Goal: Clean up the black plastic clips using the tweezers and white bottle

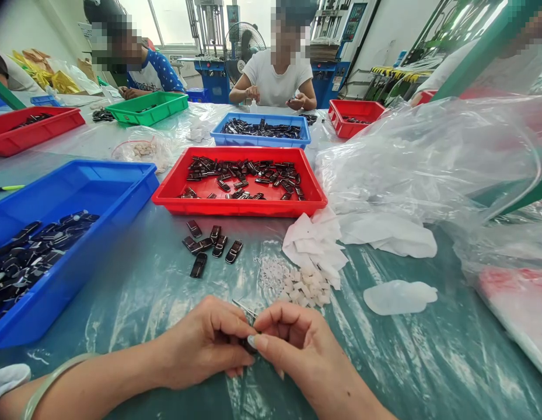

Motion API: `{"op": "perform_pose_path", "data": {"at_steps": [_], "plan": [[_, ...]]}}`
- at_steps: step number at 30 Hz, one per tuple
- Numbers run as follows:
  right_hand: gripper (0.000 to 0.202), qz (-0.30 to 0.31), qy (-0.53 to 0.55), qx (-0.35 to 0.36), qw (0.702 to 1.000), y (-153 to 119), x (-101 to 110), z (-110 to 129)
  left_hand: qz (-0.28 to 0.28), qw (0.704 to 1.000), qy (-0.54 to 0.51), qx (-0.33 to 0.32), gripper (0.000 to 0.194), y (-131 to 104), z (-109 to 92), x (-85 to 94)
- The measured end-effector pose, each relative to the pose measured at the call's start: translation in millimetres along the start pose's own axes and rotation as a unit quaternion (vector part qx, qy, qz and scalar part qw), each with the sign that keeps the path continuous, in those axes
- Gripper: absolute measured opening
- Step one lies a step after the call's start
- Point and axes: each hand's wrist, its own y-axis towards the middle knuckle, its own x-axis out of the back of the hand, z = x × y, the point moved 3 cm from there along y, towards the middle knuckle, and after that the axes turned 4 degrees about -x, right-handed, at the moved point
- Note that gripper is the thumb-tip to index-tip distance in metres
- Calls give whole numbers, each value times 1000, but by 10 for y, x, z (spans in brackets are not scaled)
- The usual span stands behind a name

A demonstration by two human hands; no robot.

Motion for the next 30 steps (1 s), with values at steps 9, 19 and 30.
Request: {"op": "perform_pose_path", "data": {"at_steps": [9,19,30], "plan": [[30,26,77,-80,993,-3,-51,-81,-5,995,75,-66,16,17,-99,19],[28,10,104,-94,990,-10,-50,-135,-3,989,120,-87,16,5,-107,15],[27,23,123,-82,989,17,-83,-141,-5,986,141,-91,17,-2,-128,22]]}}
